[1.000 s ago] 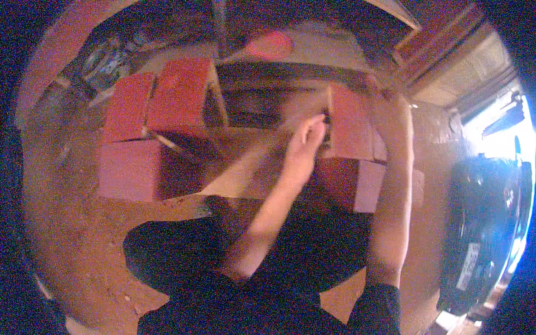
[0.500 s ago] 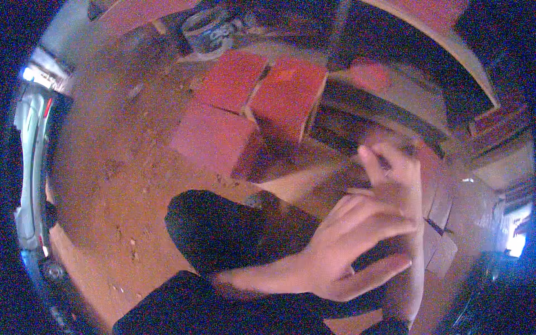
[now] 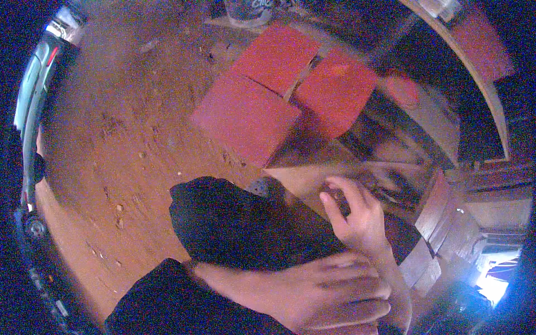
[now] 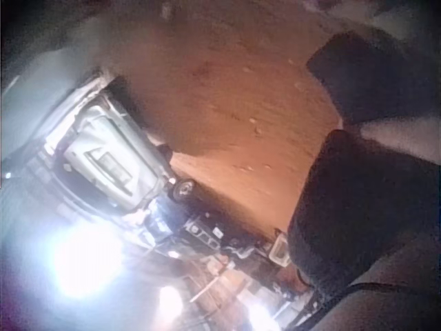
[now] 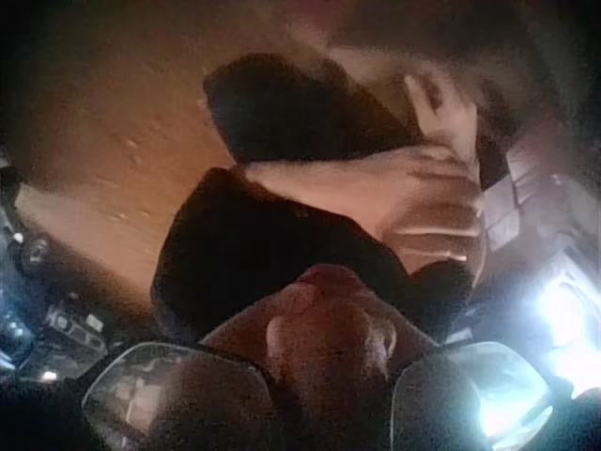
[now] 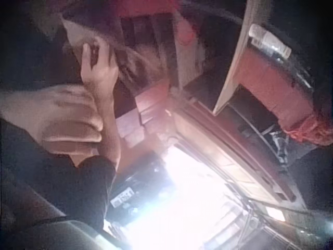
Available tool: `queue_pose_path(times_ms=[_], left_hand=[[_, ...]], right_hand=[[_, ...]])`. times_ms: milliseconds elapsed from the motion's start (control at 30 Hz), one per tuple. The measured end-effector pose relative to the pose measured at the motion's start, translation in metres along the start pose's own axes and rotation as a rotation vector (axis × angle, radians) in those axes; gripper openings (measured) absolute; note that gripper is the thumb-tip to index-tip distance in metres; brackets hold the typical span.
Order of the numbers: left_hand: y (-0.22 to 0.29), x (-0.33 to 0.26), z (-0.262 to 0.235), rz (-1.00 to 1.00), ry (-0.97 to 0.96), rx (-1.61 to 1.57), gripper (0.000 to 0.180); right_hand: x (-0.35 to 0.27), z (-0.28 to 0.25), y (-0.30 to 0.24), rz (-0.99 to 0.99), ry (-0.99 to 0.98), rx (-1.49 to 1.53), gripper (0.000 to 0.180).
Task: The person paints the surfaces of small wooden boxes red using a paintbrush. They rotate the boxes to cover multiple sides and occasionally inspect the painted surfaces before continuing.
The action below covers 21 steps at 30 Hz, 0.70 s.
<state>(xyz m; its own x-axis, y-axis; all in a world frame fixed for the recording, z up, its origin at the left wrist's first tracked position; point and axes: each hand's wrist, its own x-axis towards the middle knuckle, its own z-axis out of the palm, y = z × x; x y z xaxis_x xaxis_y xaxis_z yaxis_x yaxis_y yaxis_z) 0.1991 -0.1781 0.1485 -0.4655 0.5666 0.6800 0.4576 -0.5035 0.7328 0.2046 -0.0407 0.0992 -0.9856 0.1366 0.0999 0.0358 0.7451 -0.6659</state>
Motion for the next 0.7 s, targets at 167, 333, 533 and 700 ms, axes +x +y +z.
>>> queue_pose_path(times_ms=[167,333,533,700], left_hand=[[-0.001,0.007,0.021,0.092,0.131,-0.063,0.016],[-0.003,0.005,0.032,0.083,0.185,-0.070,0.017],[-0.004,0.004,0.040,0.107,0.245,0.014,0.019],[-0.003,0.002,0.037,0.098,0.183,0.030,0.019]], right_hand=[[0.010,-0.007,-0.013,-0.118,-0.095,-0.100,0.045],[0.026,-0.002,-0.026,-0.235,-0.146,-0.320,0.051],[0.034,0.007,-0.028,-0.291,-0.083,-0.336,0.051],[0.031,0.009,-0.027,-0.289,-0.110,-0.370,0.052]])
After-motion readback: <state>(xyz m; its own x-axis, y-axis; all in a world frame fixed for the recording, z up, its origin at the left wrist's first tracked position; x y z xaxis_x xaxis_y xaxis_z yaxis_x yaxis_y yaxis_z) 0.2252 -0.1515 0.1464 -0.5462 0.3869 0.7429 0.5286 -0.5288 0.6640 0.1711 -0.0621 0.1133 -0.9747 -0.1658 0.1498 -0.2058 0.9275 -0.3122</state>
